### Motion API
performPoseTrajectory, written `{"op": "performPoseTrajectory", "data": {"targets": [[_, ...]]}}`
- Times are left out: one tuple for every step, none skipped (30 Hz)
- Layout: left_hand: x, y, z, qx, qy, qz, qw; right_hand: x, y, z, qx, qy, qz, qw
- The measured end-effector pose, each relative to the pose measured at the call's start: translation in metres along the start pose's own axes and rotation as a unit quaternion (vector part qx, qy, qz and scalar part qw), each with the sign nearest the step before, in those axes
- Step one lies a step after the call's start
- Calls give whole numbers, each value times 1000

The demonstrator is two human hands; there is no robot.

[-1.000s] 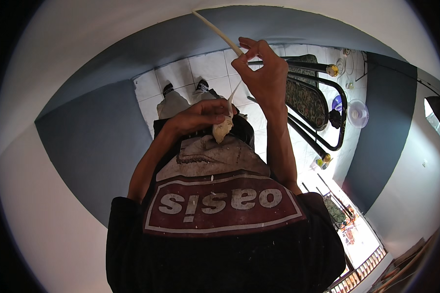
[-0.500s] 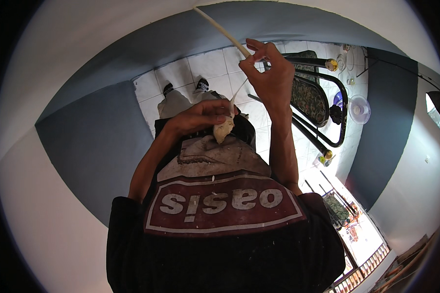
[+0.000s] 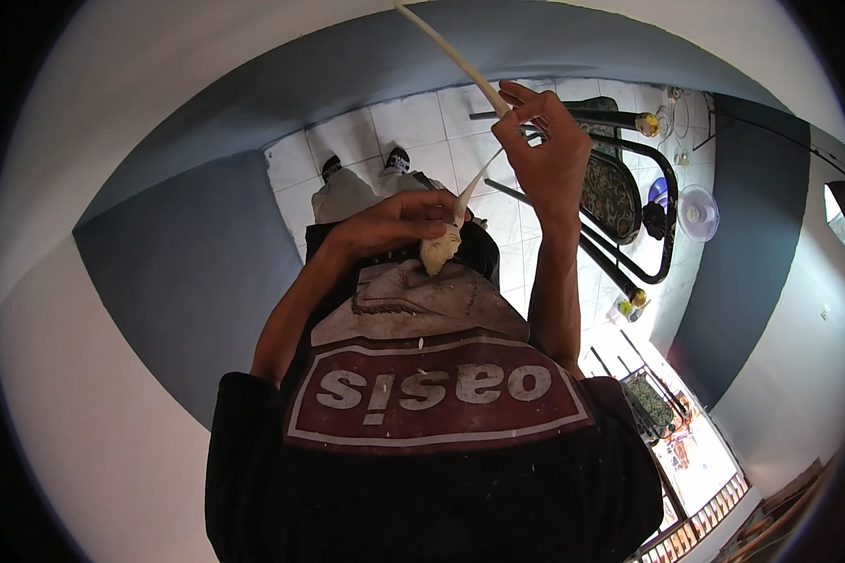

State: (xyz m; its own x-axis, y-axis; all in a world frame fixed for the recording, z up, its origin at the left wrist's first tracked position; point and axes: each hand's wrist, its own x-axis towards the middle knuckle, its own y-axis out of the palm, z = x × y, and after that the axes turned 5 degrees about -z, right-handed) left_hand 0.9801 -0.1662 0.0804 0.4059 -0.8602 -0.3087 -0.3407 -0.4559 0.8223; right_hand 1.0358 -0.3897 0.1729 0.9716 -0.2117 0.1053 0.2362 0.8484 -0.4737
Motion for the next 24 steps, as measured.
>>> {"op": "performPoseTrajectory", "data": {"targets": [[0, 0, 2, -2, -3, 0, 1000, 0, -2, -2, 14, 12, 9, 1000], [0, 0, 4, 5, -6, -4, 1000, 0, -4, -4, 27, 24, 17, 999], [-1, -1, 5, 12, -9, -7, 1000, 1, -5, -5, 41, 37, 26, 998], [-1, -2, 7, 18, -12, -10, 1000, 0, -5, -7, 49, 52, 31, 997], [0, -1, 8, 24, -12, -6, 1000, -1, -4, -8, 58, 67, 36, 995], [0, 0, 7, 29, -12, -1, 999, -2, -4, -9, 66, 81, 41, 994], [-1, 2, 6, 35, -12, 2, 999, -3, -4, -10, 76, 89, 42, 992], [-2, 5, 3, 36, -12, 1, 999, -3, -3, -10, 86, 97, 43, 991], [-2, 9, 1, 38, -13, 0, 999, -4, -3, -11, 96, 104, 44, 989], [-3, 11, -1, 39, -13, -1, 999, -5, -2, -12, 104, 107, 45, 988], [-4, 12, 0, 39, -13, -1, 999, -5, -2, -13, 113, 110, 46, 986], [-5, 13, 0, 39, -13, -1, 999, -6, -1, -14, 121, 113, 46, 985], [-7, 13, 1, 39, -14, -2, 999, -6, 0, -13, 120, 116, 50, 985], [-9, 15, 0, 37, -14, -6, 999, -5, 0, -10, 119, 119, 54, 984], [-13, 19, -2, 34, -15, -11, 999, -6, 0, -8, 118, 122, 57, 984], [-17, 19, -3, 35, -16, -17, 999, -7, 2, -10, 130, 124, 61, 982], [-18, 19, 0, 32, -10, -10, 999, -9, 3, -12, 143, 126, 65, 980], [-19, 18, 7, 29, -4, -2, 1000, -11, 4, -14, 155, 128, 69, 977], [-21, 17, 11, 31, 0, 3, 1000, -13, 4, -12, 166, 126, 77, 975], [-26, 18, 14, 24, 1, -1, 1000, -16, 7, -10, 170, 118, 80, 975], [-31, 16, 17, 16, -5, -2, 1000, -20, 10, -7, 174, 110, 83, 975], [-35, 15, 19, 7, -11, 1, 1000, -24, 13, -3, 175, 101, 83, 976], [-43, 13, 18, 9, -16, -5, 1000, -28, 18, 0, 198, 101, 86, 971], [-52, 11, 18, 10, -20, -11, 1000, -32, 28, 1, 202, 99, 83, 971]]}}
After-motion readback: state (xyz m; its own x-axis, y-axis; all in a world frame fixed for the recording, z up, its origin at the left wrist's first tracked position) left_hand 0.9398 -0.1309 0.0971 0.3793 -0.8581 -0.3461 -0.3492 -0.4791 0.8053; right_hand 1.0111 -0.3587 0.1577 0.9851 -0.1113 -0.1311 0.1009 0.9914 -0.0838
